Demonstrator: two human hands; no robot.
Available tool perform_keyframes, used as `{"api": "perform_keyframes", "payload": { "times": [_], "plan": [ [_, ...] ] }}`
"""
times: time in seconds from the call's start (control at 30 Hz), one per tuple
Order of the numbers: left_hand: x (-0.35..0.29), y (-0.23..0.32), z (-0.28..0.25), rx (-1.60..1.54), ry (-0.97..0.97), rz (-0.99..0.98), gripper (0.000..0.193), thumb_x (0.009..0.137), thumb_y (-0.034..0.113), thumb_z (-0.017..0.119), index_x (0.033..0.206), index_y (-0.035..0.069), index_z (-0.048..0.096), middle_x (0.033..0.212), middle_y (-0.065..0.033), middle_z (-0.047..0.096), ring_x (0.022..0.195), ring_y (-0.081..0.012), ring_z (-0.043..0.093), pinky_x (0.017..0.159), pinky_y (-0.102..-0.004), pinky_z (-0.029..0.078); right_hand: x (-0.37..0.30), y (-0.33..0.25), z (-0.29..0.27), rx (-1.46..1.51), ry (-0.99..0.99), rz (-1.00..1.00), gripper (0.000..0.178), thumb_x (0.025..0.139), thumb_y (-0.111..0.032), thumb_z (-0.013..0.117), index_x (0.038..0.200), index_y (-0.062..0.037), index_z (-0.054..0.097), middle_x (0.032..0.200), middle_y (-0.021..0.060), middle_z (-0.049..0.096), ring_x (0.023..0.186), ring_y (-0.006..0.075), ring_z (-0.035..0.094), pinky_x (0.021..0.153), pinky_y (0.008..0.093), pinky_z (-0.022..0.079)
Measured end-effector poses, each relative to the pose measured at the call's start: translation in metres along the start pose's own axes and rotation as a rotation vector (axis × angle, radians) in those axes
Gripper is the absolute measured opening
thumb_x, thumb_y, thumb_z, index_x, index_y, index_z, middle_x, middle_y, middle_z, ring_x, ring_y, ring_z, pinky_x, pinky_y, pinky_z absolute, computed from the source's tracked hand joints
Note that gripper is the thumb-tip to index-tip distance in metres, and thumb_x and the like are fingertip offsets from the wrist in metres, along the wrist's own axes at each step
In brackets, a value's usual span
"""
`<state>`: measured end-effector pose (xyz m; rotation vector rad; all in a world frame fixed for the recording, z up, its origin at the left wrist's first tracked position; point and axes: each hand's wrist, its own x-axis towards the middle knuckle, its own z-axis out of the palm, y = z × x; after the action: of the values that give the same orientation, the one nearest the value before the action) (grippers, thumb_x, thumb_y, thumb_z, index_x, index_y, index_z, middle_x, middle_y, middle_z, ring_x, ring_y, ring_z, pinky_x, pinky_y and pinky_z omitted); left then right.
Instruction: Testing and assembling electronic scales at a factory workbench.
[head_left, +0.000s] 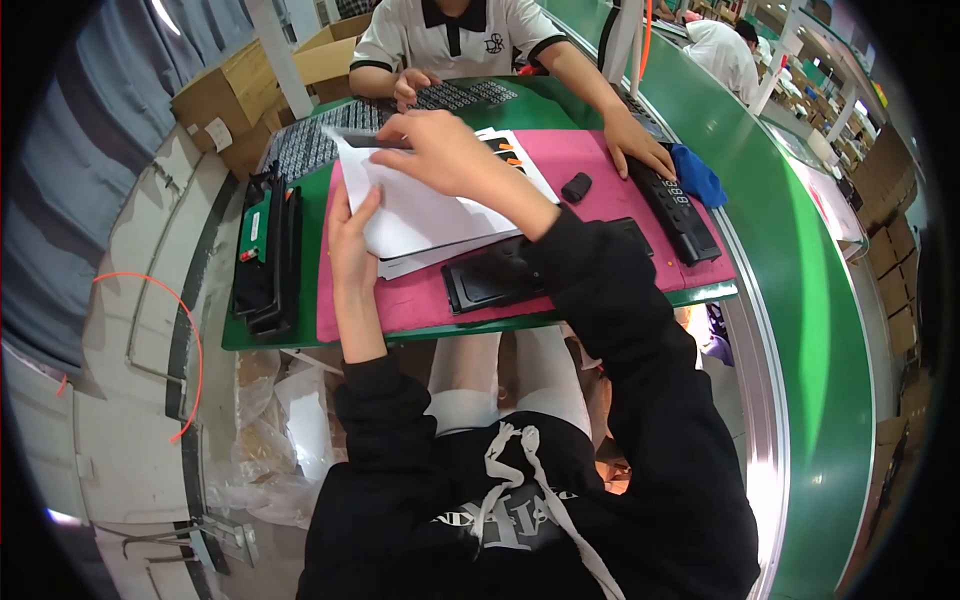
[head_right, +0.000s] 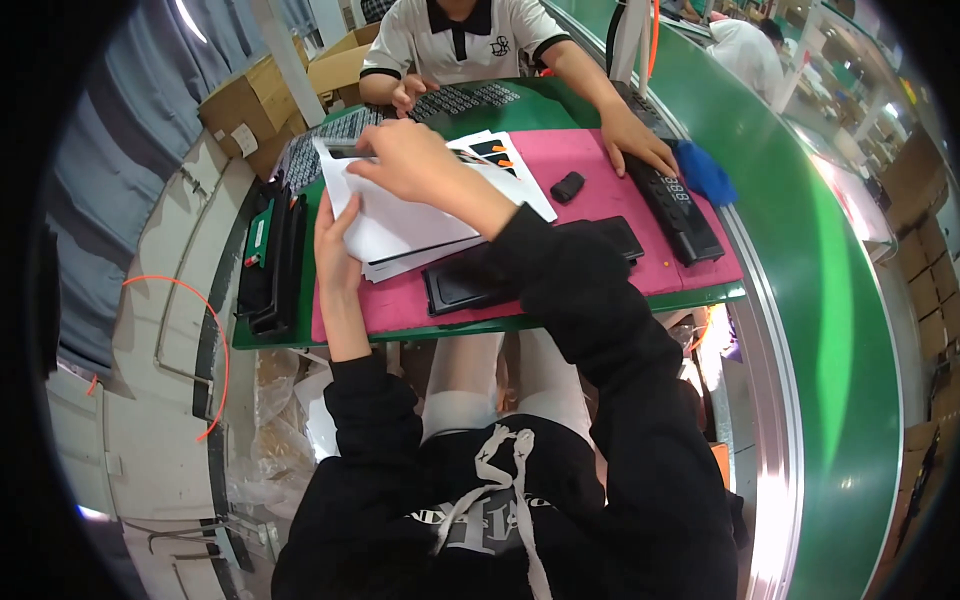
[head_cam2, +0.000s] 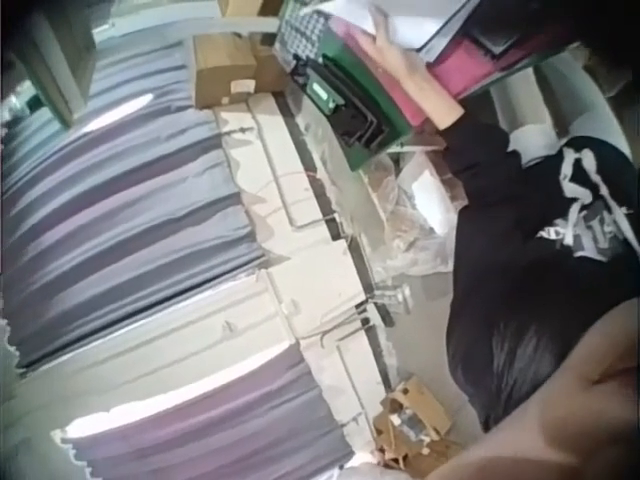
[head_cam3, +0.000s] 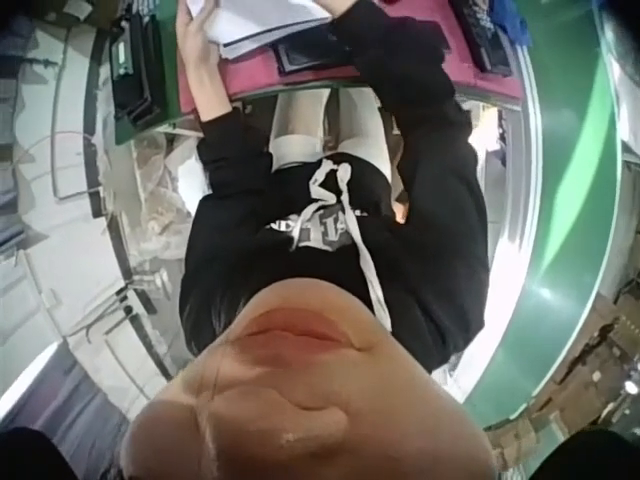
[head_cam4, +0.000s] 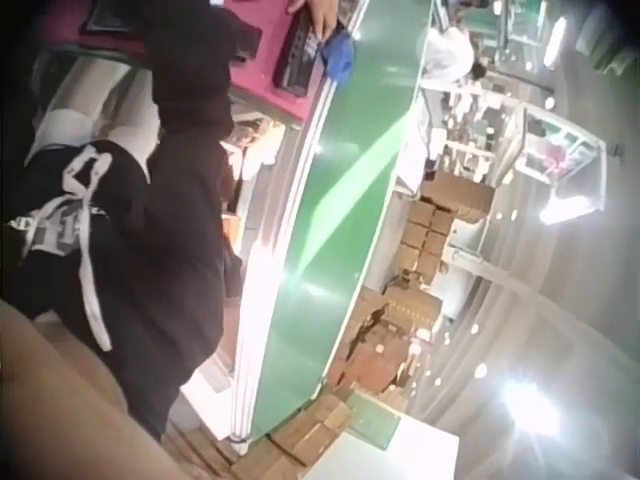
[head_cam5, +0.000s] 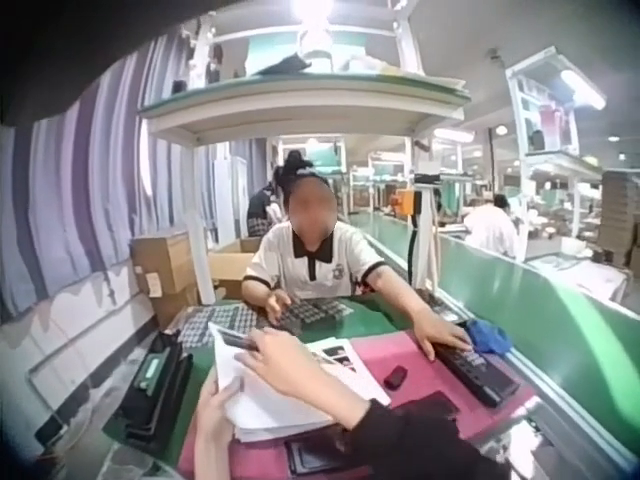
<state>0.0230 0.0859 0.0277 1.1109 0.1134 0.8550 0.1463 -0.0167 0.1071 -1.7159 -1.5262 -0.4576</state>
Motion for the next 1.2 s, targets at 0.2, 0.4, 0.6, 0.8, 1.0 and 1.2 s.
{"api": "perform_keyframes", "payload": {
  "times": [0.2, 0.4, 0.6, 0.8, 1.0, 1.2],
  "plan": [
    [-0.007, -0.003, -0.002, -0.23, -0.145, -0.005, 0.05, 0.087, 0.002, 0.06, 0.134, 0.003, 0.043, 0.126, -0.0093, 0.056, 0.112, -0.0186, 0.056, 0.095, -0.0316, 0.044, 0.027, -0.006, -0.008, 0.314, -0.21, 0.097, 0.032, 0.077, -0.033, 0.072, 0.082, -0.0012, 0.072, 0.073, 0.0113, 0.069, 0.071, 0.0193, 0.068, 0.068, 0.0314, 0.052],
    [0.003, -0.008, -0.01, -0.001, 0.034, 0.074, 0.053, 0.084, -0.002, 0.062, 0.134, 0.002, 0.042, 0.126, -0.0132, 0.056, 0.113, -0.0235, 0.056, 0.095, -0.034, 0.044, 0.046, 0.038, -0.021, 0.548, -0.155, 0.411, 0.026, 0.073, -0.026, 0.077, 0.075, -0.0002, 0.073, 0.069, 0.0077, 0.069, 0.065, 0.0107, 0.067, 0.056, 0.0238, 0.052],
    [0.003, -0.037, -0.045, 0.868, 0.401, 0.152, 0.048, 0.078, 0.001, 0.067, 0.122, 0.001, 0.049, 0.105, -0.0201, 0.064, 0.098, -0.0307, 0.064, 0.085, -0.0385, 0.048, 0.011, 0.173, -0.107, 1.279, 0.472, 0.863, 0.013, 0.081, -0.016, 0.071, 0.082, -0.0049, 0.065, 0.074, 0.0039, 0.064, 0.062, 0.0119, 0.059, 0.052, 0.0223, 0.045],
    [-0.02, -0.016, -0.047, 1.16, 0.416, 0.096, 0.05, 0.075, 0.008, 0.072, 0.121, 0.0, 0.051, 0.113, -0.0225, 0.06, 0.104, -0.0311, 0.06, 0.089, -0.0388, 0.046, -0.038, 0.174, -0.195, 1.82, 0.726, 0.478, 0.01, 0.083, -0.01, 0.066, 0.081, -0.0048, 0.057, 0.072, 0.0069, 0.063, 0.067, 0.0154, 0.058, 0.063, 0.0231, 0.047],
    [-0.051, 0.023, 0.036, 1.033, 0.161, 0.5, 0.067, 0.068, 0.018, 0.08, 0.126, 0.002, 0.051, 0.127, -0.0182, 0.051, 0.114, -0.0303, 0.051, 0.096, -0.0401, 0.04, -0.067, 0.066, -0.218, 1.314, 0.72, 0.381, 0.03, 0.092, -0.02, 0.048, 0.108, 0.0036, 0.059, 0.089, 0.0084, 0.066, 0.084, 0.0167, 0.062, 0.079, 0.0331, 0.05],
    [-0.107, 0.036, 0.145, 1.003, -0.27, 0.612, 0.064, 0.063, 0.017, 0.082, 0.119, 0.001, 0.056, 0.108, -0.0161, 0.063, 0.098, -0.0281, 0.06, 0.095, -0.0394, 0.042, -0.111, -0.002, -0.157, 1.351, 0.599, 0.465, 0.042, 0.091, -0.027, 0.046, 0.119, 0.0051, 0.054, 0.105, 0.011, 0.064, 0.091, 0.0179, 0.064, 0.082, 0.0345, 0.052]
  ]
}}
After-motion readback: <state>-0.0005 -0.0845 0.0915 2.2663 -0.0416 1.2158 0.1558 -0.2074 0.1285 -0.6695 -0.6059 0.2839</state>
